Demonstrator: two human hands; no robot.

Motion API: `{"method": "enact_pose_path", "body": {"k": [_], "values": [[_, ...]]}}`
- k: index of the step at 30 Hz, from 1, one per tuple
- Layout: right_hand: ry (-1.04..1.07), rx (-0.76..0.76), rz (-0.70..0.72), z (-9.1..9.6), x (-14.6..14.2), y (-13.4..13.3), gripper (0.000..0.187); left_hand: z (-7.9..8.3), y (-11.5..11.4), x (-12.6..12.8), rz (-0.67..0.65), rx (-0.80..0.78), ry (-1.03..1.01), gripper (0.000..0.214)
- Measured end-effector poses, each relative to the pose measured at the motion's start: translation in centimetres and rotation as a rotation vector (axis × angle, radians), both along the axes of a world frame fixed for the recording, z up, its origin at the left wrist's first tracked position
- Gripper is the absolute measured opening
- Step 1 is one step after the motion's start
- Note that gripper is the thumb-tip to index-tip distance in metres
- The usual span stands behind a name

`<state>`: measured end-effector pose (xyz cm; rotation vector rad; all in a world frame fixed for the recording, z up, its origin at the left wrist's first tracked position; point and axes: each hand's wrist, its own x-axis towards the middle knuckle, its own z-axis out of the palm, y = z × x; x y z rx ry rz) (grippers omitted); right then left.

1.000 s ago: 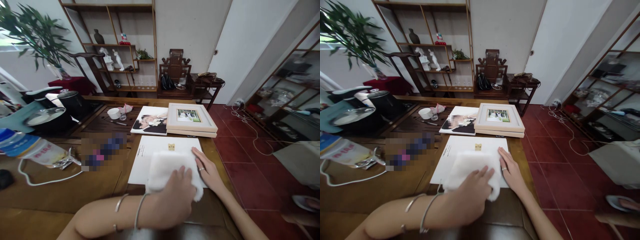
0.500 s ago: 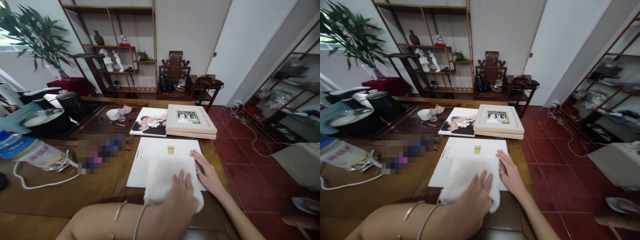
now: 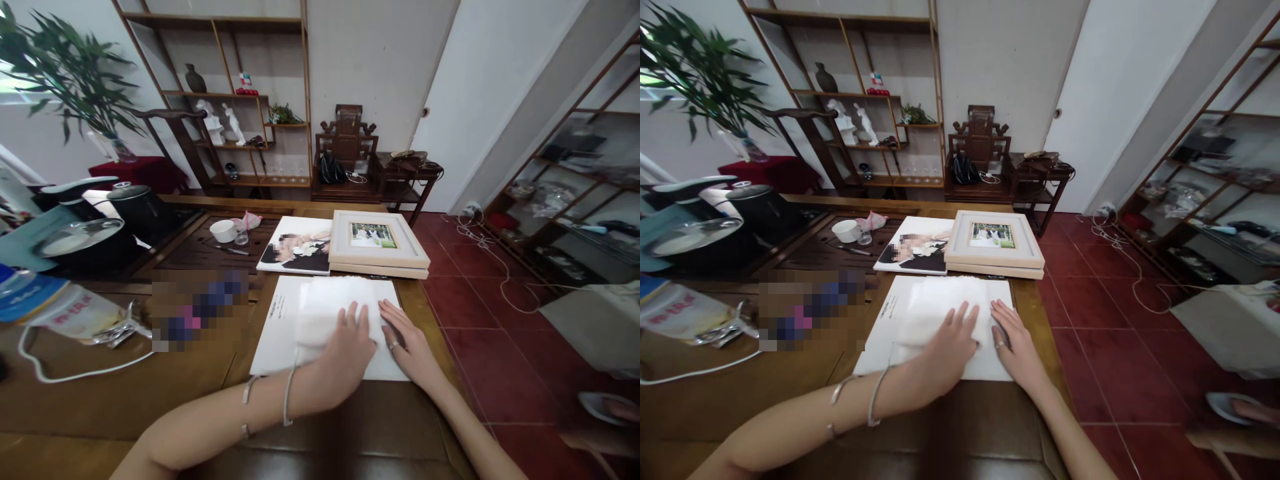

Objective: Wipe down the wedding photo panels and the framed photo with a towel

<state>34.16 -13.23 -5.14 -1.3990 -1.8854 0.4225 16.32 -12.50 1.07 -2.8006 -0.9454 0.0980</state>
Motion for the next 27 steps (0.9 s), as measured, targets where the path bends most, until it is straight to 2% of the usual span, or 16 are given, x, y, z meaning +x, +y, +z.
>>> {"method": "enact_pose_path", "body": {"k": [4,7,9,12,15,17,19,22,25,27], "values": [[-0.013,-0.013,0.01,0.3,0.1,-0.1,0.044,-0.5,-4.4,0.0,-0.064,-0.016,-0.024,0.025],[-0.02,-0.022,0.033,0.4,0.1,-0.1,0.049,-0.1,-5.5,-0.4,-0.11,-0.124,-0.045,0.027],[-0.019,-0.022,0.027,0.4,0.1,-0.1,0.049,0.3,-4.6,-0.6,-0.109,-0.146,-0.064,0.03],[-0.017,-0.016,0.016,0.2,0.0,0.0,0.044,0.7,-1.6,-0.7,-0.047,-0.1,-0.085,0.031],[-0.017,-0.015,0.011,0.0,0.0,0.0,0.041,0.2,1.2,-0.3,0.04,-0.038,-0.07,0.029],[-0.02,-0.018,0.008,-0.1,0.0,-0.1,0.04,-0.3,1.8,0.1,0.072,0.021,-0.059,0.028],[-0.027,-0.023,0.007,-0.1,0.0,-0.1,0.039,-0.8,1.1,0.3,0.079,0.065,-0.043,0.027],[-0.035,-0.031,-0.001,-0.1,0.1,0.0,0.039,-1.0,-1.8,0.3,0.048,0.075,-0.029,0.026],[-0.038,-0.032,0.003,0.1,0.1,0.0,0.04,-1.0,-4.7,0.0,-0.023,0.016,-0.051,0.026],[-0.037,-0.028,0.017,0.2,0.1,0.0,0.042,-0.7,-5.5,-0.2,-0.059,-0.061,-0.059,0.026]]}}
